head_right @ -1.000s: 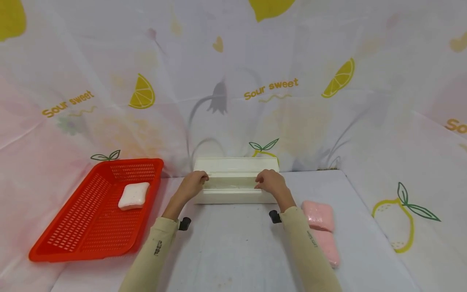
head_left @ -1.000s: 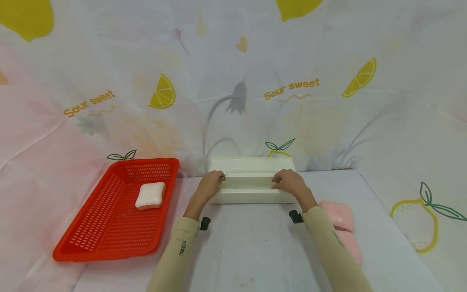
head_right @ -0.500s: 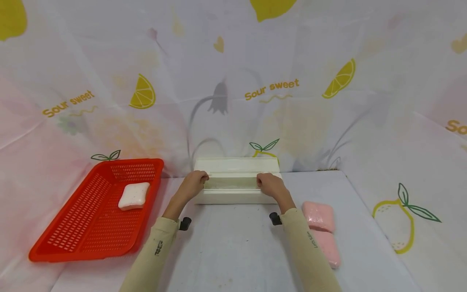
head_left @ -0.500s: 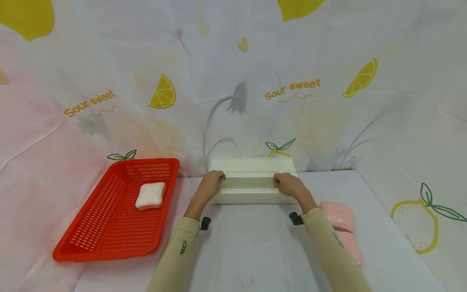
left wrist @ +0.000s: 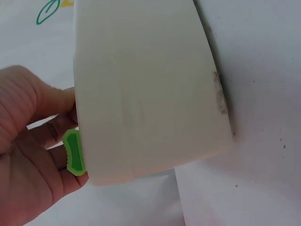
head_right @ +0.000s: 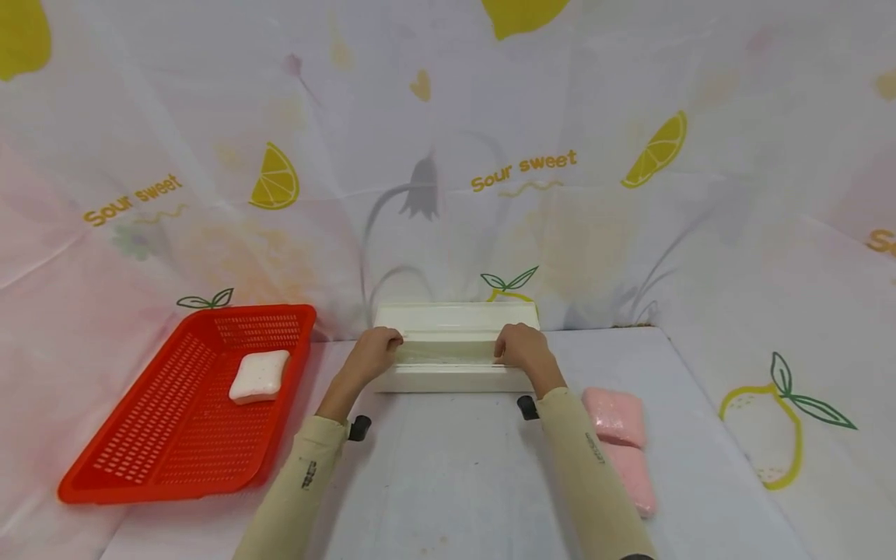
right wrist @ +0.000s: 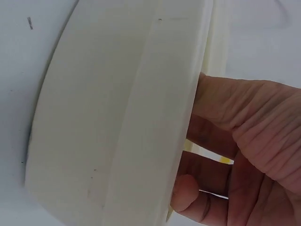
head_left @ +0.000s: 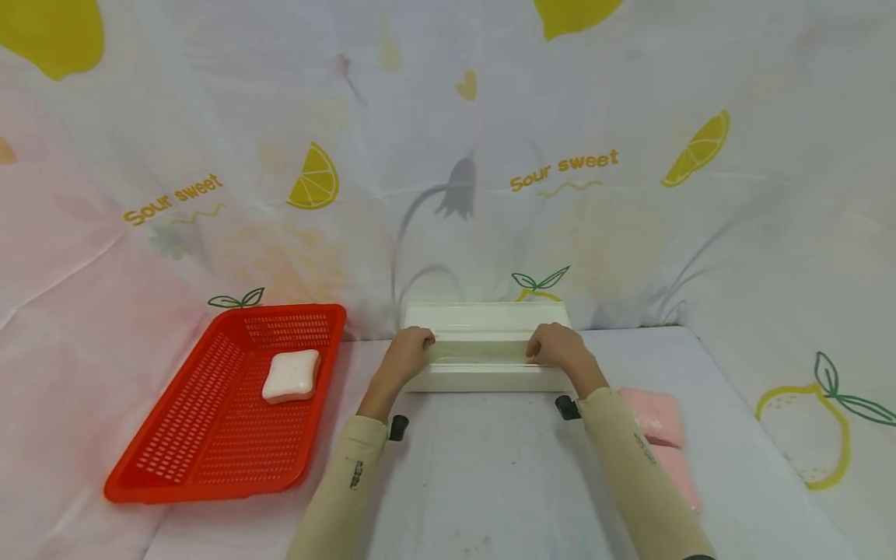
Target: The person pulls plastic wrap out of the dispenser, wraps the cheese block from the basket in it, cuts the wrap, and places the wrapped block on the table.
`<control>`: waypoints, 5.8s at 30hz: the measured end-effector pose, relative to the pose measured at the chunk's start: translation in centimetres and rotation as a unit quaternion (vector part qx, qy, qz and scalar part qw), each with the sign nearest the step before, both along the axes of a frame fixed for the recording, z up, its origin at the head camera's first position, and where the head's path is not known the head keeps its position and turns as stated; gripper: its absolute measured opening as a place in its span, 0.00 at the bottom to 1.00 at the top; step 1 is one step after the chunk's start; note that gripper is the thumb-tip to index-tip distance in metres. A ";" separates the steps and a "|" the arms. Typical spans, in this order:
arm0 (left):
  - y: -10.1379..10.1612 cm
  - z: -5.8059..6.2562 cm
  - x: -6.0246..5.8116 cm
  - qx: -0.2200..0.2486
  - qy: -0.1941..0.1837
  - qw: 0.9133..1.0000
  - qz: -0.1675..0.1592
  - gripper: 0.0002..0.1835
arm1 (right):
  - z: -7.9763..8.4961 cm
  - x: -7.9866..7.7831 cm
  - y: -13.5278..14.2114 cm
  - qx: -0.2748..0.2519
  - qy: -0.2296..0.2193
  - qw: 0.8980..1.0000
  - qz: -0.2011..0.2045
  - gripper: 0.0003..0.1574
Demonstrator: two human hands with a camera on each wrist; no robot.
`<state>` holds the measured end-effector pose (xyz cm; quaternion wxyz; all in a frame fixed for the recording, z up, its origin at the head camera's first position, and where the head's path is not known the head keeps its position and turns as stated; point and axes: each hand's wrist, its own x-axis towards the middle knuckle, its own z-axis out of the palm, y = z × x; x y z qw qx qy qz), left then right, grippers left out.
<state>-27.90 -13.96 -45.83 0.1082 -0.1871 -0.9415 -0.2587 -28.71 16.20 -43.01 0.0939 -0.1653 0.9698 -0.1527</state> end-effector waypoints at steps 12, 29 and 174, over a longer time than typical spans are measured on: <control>-0.4 0.0 -0.2 0.022 -0.034 0.999 -0.027 0.12 | -0.7 -0.6 0.2 0.002 0.007 1.000 0.012 0.04; -0.8 0.9 0.0 -0.005 -0.070 0.997 -0.040 0.06 | -1.0 0.4 1.1 -0.053 0.055 0.997 0.026 0.04; -0.5 23.7 11.4 0.093 0.368 0.919 -0.106 0.04 | 20.7 11.3 3.5 -0.266 0.389 0.880 0.059 0.07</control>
